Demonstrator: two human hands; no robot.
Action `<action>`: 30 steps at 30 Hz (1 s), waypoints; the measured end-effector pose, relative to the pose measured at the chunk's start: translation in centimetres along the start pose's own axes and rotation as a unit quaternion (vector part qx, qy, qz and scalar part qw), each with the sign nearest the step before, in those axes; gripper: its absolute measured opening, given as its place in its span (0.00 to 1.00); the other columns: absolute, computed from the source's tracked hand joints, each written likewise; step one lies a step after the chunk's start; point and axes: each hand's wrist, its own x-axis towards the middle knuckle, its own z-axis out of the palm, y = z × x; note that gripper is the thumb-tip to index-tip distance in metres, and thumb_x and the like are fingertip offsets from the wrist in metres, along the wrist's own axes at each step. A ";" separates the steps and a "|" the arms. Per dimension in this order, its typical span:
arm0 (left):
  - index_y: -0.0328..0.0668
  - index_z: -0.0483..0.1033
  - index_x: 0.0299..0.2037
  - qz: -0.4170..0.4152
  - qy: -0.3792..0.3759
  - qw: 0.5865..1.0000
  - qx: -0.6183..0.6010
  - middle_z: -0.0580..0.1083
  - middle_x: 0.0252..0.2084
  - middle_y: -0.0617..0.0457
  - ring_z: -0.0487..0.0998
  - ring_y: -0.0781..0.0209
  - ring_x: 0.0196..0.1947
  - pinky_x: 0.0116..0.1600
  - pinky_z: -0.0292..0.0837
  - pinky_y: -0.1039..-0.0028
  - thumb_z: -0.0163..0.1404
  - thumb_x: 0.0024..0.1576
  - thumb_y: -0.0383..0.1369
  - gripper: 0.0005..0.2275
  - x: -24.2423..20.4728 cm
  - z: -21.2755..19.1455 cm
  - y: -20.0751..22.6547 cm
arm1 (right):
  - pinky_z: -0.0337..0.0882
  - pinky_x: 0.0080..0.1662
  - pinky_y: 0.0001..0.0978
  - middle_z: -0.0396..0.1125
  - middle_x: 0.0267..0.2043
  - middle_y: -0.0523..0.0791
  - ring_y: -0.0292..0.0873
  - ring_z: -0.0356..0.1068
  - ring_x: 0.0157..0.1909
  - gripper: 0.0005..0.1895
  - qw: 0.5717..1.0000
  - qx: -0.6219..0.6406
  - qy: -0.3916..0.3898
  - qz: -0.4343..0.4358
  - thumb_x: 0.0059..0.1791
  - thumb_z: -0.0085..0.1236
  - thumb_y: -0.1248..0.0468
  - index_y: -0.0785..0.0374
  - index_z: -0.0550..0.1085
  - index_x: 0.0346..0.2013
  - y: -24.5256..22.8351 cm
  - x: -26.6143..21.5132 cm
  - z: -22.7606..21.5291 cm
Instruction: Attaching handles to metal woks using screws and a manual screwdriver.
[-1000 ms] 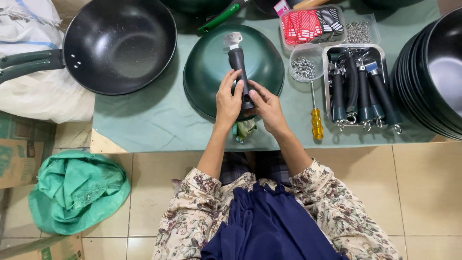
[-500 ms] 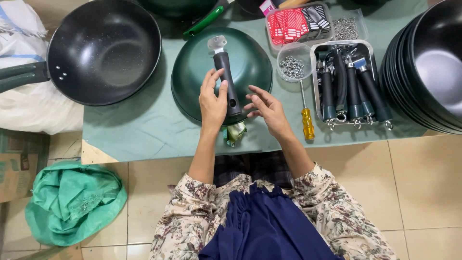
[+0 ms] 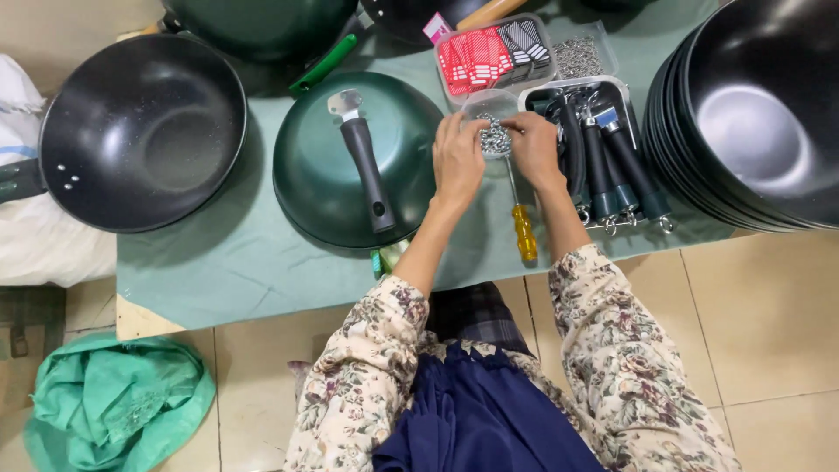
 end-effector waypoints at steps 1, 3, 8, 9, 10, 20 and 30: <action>0.60 0.80 0.47 -0.022 -0.001 0.994 0.105 0.71 0.59 0.52 0.66 0.45 0.68 0.63 0.68 0.55 0.51 0.59 0.28 0.11 0.2 1.7 -0.9 | 0.74 0.48 0.45 0.76 0.37 0.46 0.54 0.75 0.44 0.10 0.998 -0.051 -0.012 -0.031 0.47 0.62 0.71 0.54 0.84 0.38 1.0 0.8 0.6; 0.57 0.80 0.44 -0.013 0.004 0.990 0.143 0.71 0.57 0.50 0.66 0.44 0.67 0.62 0.70 0.56 0.53 0.57 0.28 0.09 0.5 4.0 -2.7 | 0.75 0.47 0.42 0.76 0.36 0.46 0.53 0.76 0.43 0.10 0.997 -0.059 -0.031 -0.041 0.48 0.61 0.71 0.55 0.84 0.38 1.8 1.9 2.2; 0.51 0.82 0.36 0.014 -0.004 0.971 0.238 0.72 0.53 0.46 0.67 0.39 0.65 0.57 0.73 0.58 0.60 0.49 0.27 0.07 1.3 5.6 -4.6 | 0.76 0.45 0.47 0.75 0.33 0.49 0.56 0.75 0.41 0.09 0.986 -0.126 -0.089 -0.070 0.47 0.59 0.70 0.56 0.84 0.36 4.9 3.6 6.8; 0.47 0.82 0.33 0.030 -0.002 0.966 0.257 0.71 0.52 0.44 0.68 0.39 0.63 0.54 0.74 0.61 0.59 0.50 0.27 0.04 1.4 6.3 -5.3 | 0.76 0.44 0.50 0.74 0.33 0.51 0.58 0.75 0.41 0.09 0.980 -0.146 -0.124 -0.047 0.47 0.58 0.70 0.56 0.84 0.36 5.0 3.7 7.1; 0.43 0.82 0.30 0.045 0.000 0.960 0.276 0.71 0.50 0.42 0.69 0.39 0.62 0.51 0.74 0.63 0.57 0.51 0.26 0.01 1.5 6.9 -6.0 | 0.77 0.44 0.52 0.74 0.34 0.53 0.61 0.76 0.41 0.10 0.973 -0.166 -0.158 -0.024 0.47 0.57 0.70 0.56 0.84 0.37 5.1 3.9 7.5; 0.42 0.82 0.24 0.076 0.035 0.935 0.343 0.72 0.43 0.40 0.71 0.39 0.55 0.43 0.69 0.63 0.55 0.48 0.29 0.04 3.4 10.1 -9.2 | 0.78 0.41 0.55 0.73 0.35 0.54 0.64 0.77 0.40 0.09 0.953 -0.201 -0.223 0.038 0.48 0.51 0.71 0.62 0.80 0.36 6.0 4.9 8.2; 0.39 0.82 0.25 0.069 0.036 0.939 0.334 0.70 0.45 0.38 0.69 0.37 0.54 0.41 0.66 0.63 0.53 0.51 0.27 0.06 4.0 8.8 -7.7 | 0.78 0.42 0.58 0.74 0.35 0.56 0.66 0.77 0.40 0.08 0.961 -0.169 -0.212 0.049 0.49 0.53 0.66 0.63 0.80 0.36 4.2 5.0 7.0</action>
